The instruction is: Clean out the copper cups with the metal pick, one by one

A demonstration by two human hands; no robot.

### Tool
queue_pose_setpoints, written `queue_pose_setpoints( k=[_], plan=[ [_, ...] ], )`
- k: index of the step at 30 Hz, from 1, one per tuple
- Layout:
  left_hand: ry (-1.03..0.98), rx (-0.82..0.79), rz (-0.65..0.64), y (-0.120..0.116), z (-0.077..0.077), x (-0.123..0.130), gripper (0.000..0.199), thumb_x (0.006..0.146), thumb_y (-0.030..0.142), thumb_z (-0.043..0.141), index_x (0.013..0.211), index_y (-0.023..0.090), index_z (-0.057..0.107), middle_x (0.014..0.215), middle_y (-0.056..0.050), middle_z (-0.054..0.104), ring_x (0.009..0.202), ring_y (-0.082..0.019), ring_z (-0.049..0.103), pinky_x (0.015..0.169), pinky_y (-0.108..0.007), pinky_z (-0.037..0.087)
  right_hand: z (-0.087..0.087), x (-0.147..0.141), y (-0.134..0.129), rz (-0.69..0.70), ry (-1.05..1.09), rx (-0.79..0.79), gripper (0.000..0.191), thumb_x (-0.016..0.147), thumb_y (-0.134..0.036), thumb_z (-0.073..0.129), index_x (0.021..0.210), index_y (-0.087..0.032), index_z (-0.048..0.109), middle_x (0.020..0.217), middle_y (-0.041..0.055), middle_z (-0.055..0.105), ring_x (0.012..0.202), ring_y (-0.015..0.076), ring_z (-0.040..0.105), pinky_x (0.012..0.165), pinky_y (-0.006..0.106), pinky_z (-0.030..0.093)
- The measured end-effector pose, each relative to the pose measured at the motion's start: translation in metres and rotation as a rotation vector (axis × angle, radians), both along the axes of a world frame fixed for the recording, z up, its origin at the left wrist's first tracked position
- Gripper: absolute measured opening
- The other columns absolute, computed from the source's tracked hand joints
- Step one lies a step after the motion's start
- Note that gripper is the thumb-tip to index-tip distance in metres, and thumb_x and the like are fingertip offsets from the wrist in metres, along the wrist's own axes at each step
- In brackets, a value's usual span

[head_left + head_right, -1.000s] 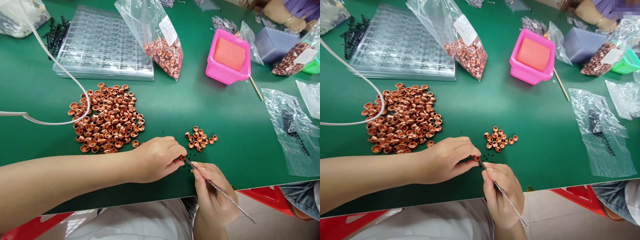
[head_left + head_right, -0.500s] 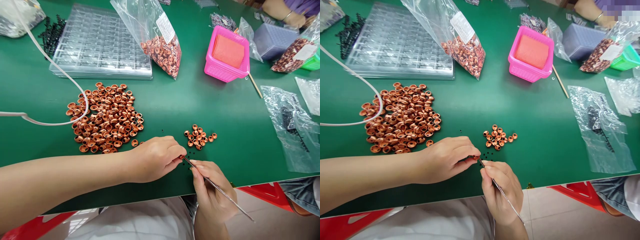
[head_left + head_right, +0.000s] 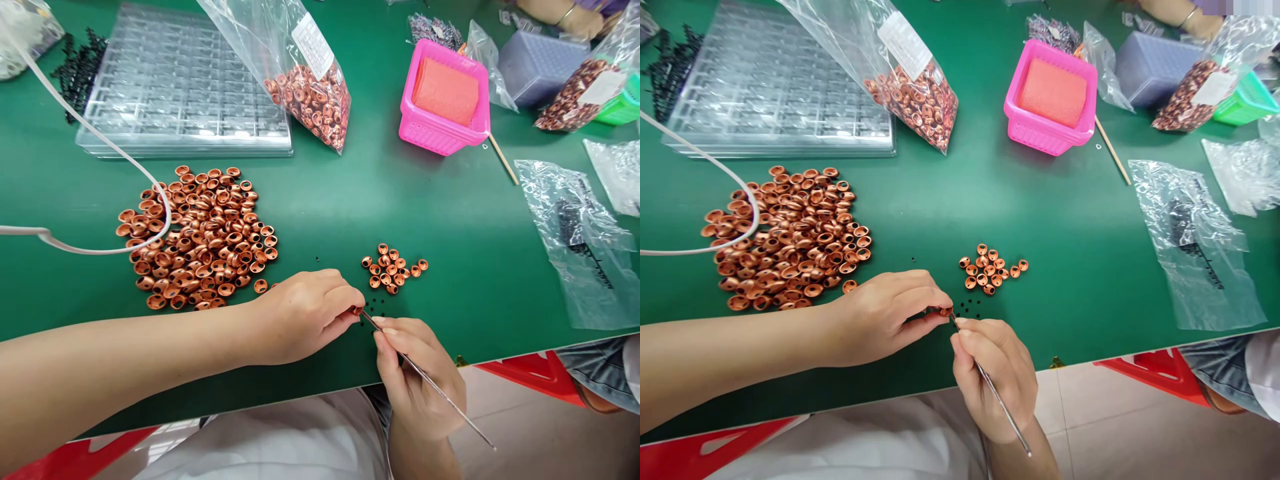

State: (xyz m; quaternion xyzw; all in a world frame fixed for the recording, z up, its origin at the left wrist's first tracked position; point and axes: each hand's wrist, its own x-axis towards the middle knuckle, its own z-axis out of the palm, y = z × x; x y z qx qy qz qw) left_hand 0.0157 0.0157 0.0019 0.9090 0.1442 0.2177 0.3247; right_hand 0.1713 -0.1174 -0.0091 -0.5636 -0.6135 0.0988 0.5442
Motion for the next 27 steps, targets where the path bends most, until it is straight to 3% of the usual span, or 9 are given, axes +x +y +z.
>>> queue_pose_setpoints(
  k=[13,27],
  plan=[
    [0.006,-0.074,0.001,0.0010,0.0010,-0.0001,0.008,0.090,0.013,0.056,0.094,0.012,0.063,0.079,-0.003,0.066,0.074,-0.014,0.057,0.068,-0.025,0.046,-0.0002,0.0014,-0.0009,0.031,-0.113,-0.016,0.045,0.073,0.009,0.065,0.110,-0.015,0.062,0.103,0.0076,0.069,0.092,0.0167,0.066,0.072,0.034,0.058],
    [0.014,-0.112,0.004,0.0027,0.0028,0.0000,0.008,0.091,0.014,0.054,0.095,0.014,0.062,0.081,-0.003,0.067,0.075,-0.014,0.057,0.069,-0.024,0.045,-0.0014,-0.0021,-0.0004,-0.019,-0.028,0.033,0.042,0.074,0.009,0.063,0.108,-0.015,0.064,0.100,0.0075,0.069,0.089,0.0180,0.068,0.070,0.035,0.058]
  ],
)
